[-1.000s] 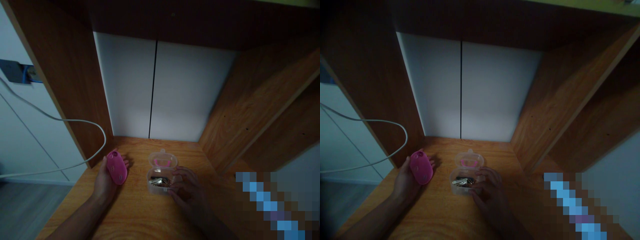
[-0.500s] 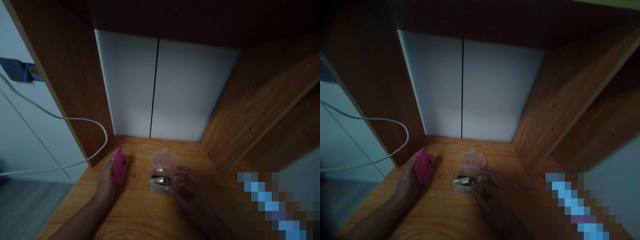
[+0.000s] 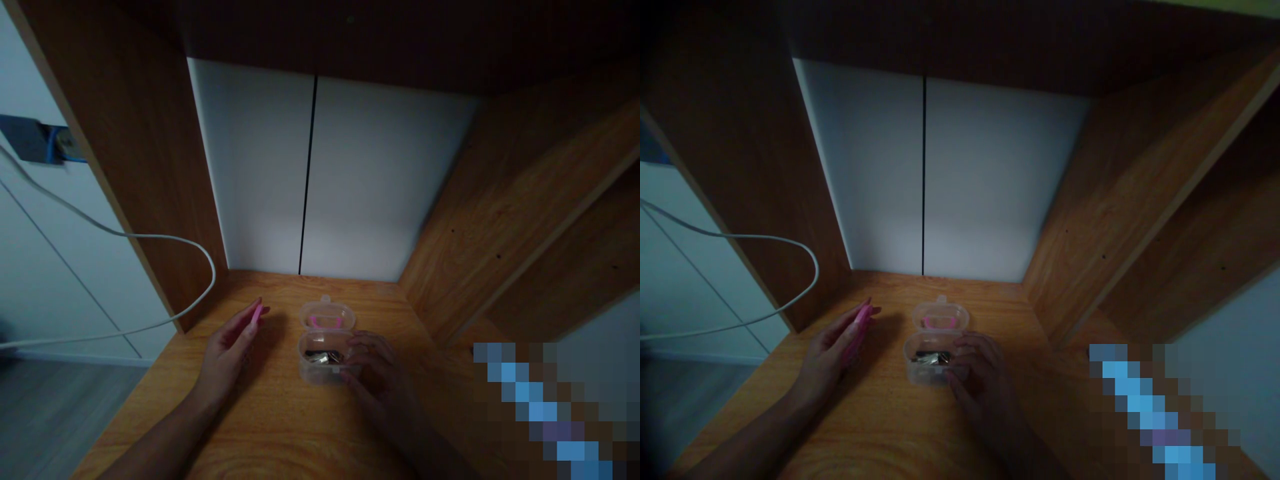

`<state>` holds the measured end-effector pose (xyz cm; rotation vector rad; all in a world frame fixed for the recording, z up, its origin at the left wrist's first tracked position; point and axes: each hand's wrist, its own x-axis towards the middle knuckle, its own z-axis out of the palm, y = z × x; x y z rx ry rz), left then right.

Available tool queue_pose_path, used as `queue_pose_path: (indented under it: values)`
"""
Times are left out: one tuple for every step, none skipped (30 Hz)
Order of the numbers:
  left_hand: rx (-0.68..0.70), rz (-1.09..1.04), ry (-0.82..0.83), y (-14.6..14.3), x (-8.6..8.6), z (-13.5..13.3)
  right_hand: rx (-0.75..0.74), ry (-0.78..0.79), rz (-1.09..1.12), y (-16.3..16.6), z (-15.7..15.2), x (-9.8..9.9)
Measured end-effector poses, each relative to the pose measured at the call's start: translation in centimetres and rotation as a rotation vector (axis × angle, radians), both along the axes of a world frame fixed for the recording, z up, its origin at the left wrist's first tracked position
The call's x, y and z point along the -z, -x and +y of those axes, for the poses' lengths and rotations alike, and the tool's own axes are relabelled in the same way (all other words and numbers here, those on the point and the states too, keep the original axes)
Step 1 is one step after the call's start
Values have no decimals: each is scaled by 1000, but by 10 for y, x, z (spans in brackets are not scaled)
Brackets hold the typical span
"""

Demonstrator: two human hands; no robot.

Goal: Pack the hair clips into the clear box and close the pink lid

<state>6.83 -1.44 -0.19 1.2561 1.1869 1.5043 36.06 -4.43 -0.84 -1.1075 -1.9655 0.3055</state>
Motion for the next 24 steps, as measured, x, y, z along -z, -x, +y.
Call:
queue_pose_path:
  values:
    - [-8, 4, -13, 0, 0, -1, 11, 18, 13, 0, 0, 0]
    - [-22, 2, -28, 1, 1, -1, 27, 32, 25, 0, 0, -1]
    - [-42, -6, -46, 1, 1, -2, 45, 40, 36, -1, 0, -1]
    - [-68, -14, -65, 1, 1, -2, 67, 42, 45, -1, 0, -2]
    - [-102, -23, -88, 1, 0, -3, 91, 39, 53, -2, 1, -2]
    - [-141, -31, -111, 0, 0, -3, 116, 37, 59, -3, 1, -2]
    - [-185, -39, -130, 0, -1, -2, 137, 38, 61, -3, 2, -2]
    - [-232, -50, -143, 0, -3, -2, 151, 39, 60, -4, 3, -1]
    - [-283, -63, -155, -1, -5, -1, 159, 42, 57, -4, 3, -1]
    - [-339, -78, -168, -1, -6, 0, 160, 45, 52, -4, 4, -1]
    - [-391, -90, -183, -1, -8, 1, 157, 49, 45, -4, 4, 0]
    - [-438, -92, -201, -1, -9, 2, 154, 51, 40, -4, 5, 0]
    - [-476, -84, -219, 0, -9, 4, 151, 51, 37, -4, 5, 0]
    - [-507, -67, -232, 1, -9, 5, 153, 48, 39, -4, 5, 0]
    - [-525, -43, -235, 2, -8, 6, 158, 45, 42, -3, 5, -1]
    - [-535, -23, -229, 3, -7, 8, 166, 40, 45, -3, 5, 0]
    - [-541, -12, -216, 5, -5, 10, 177, 38, 47, -3, 5, 0]
    - [-549, -6, -198, 6, -2, 12, 186, 37, 45, -3, 5, 0]
    - [-557, -3, -178, 8, 1, 13, 194, 40, 38, -3, 5, 1]
    - [-562, 0, -161, 9, 4, 15, 199, 44, 29, -4, 5, 1]
    - [-565, 4, -146, 10, 7, 17, 201, 48, 19, -4, 5, 2]
    - [-567, 13, -135, 10, 9, 17, 201, 50, 10, -4, 6, 3]
    - [-571, 30, -125, 11, 11, 18, 199, 50, 2, -4, 6, 4]
    - [-576, 56, -114, 11, 12, 17, 197, 45, -4, -3, 6, 4]
